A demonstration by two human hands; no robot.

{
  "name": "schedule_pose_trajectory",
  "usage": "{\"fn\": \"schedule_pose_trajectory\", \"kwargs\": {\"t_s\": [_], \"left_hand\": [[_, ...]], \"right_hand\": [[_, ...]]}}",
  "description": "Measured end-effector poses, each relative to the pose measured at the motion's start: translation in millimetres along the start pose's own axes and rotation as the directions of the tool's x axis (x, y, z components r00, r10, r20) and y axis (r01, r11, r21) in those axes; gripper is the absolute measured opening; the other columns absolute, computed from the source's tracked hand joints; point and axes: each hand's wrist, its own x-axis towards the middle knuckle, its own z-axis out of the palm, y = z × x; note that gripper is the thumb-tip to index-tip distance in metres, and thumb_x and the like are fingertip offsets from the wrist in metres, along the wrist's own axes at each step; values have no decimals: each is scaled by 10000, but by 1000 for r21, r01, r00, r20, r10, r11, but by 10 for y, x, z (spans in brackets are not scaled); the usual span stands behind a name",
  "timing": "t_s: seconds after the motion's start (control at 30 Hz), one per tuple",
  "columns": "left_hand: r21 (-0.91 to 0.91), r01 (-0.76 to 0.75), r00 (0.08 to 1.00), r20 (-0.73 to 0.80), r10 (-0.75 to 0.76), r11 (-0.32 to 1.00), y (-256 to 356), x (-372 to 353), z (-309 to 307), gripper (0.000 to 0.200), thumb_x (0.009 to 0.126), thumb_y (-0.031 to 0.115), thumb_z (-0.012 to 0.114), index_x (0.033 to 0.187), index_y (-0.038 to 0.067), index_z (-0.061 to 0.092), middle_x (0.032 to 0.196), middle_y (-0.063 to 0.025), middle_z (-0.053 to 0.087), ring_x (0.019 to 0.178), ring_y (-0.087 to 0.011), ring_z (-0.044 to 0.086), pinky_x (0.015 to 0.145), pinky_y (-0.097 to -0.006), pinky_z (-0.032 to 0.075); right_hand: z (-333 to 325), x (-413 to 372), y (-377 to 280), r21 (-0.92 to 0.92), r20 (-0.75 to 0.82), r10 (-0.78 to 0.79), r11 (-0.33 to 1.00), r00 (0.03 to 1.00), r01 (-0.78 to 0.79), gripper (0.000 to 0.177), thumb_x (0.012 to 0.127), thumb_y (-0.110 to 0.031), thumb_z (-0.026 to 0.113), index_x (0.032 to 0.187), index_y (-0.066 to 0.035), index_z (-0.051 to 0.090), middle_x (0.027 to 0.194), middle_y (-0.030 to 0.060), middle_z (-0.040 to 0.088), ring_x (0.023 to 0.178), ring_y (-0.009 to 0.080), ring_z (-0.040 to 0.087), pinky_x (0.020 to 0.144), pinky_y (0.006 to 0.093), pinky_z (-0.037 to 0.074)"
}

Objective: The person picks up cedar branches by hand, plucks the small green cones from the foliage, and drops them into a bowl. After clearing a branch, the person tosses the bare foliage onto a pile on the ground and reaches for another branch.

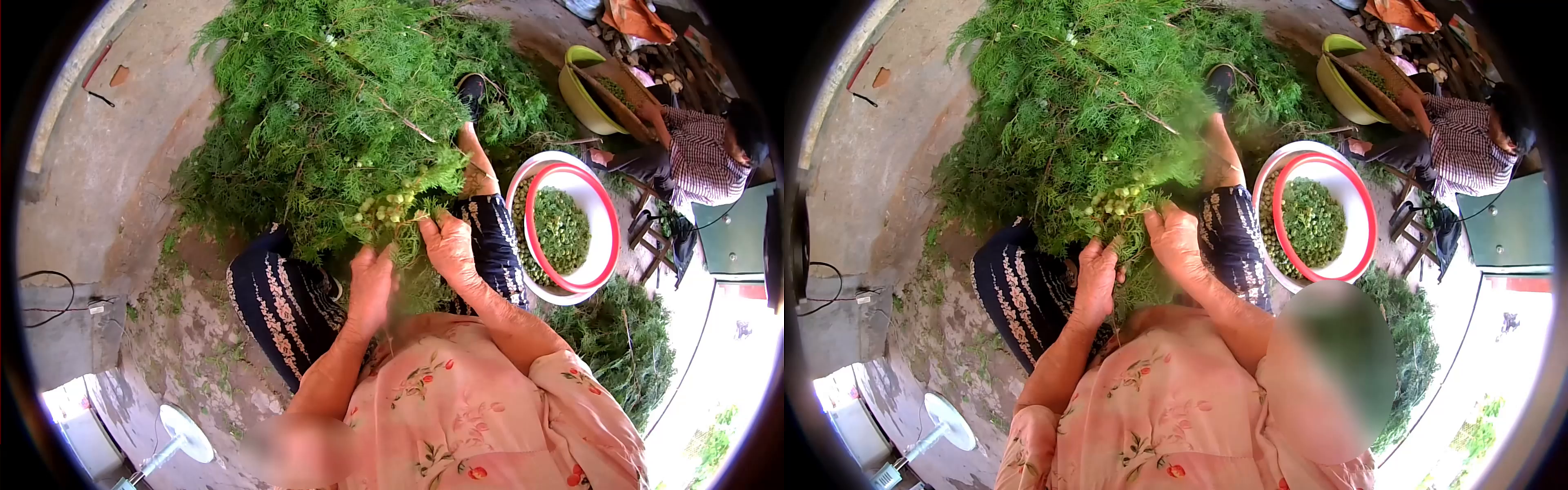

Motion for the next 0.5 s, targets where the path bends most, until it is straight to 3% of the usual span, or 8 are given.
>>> {"fn": "schedule_pose_trajectory", "kwargs": {"t_s": [0.07, 0.2, 0.3, 0.33, 0.5], "left_hand": [[15, 20, 1000, 4, -20, 1000, -37, -6, 32, 95, 856, 122, 580, 871, 51, 519, 677, 21, 456, 502, -81, 429, 405, -212, 331], [45, -15, 1000, -1, 15, 999, -36, 5, 193, 181, 865, 120, 562, 747, 76, 432, 629, 18, 422, 464, -78, 416, 379, -224, 317], [8, -15, 1000, 9, 15, 1000, -63, 22, 209, 176, 867, 127, 564, 752, 76, 441, 627, 17, 419, 464, -79, 418, 376, -224, 315], [19, -1, 1000, 2, 1, 1000, -74, 13, 212, 167, 867, 127, 562, 761, 76, 444, 629, 18, 420, 468, -79, 419, 379, -222, 316], [26, -2, 999, -46, 3, 1000, -120, 38, 233, 152, 871, 133, 556, 793, 78, 438, 656, 17, 433, 486, -79, 420, 398, -213, 325]], "right_hand": [[-13, 12, 24, -67, -6, -14, 998, 1000, 14, 194, 825, -159, 612, 795, 26, 563, 523, 159, 500, 425, 237, 453, 435, 340, 377], [-16, 94, 135, -99, -40, -11, 995, 999, 7, 171, 826, -146, 606, 794, 17, 565, 528, 173, 505, 433, 298, 486, 424, 364, 370], [55, 174, 275, -79, -129, -96, 993, 987, 87, 189, 836, -149, 595, 741, 6, 542, 534, 188, 501, 455, 352, 493, 420, 380, 366], [-16, 225, 270, -231, -100, -63, 972, 993, 38, 236, 845, -158, 588, 691, -1, 501, 532, 202, 488, 479, 389, 480, 425, 386, 369], [28, 229, 354, -240, -83, -21, 971, 996, 0, 272, 841, -185, 597, 664, -11, 486, 519, 214, 470, 500, 410, 477, 434, 401, 373]]}}
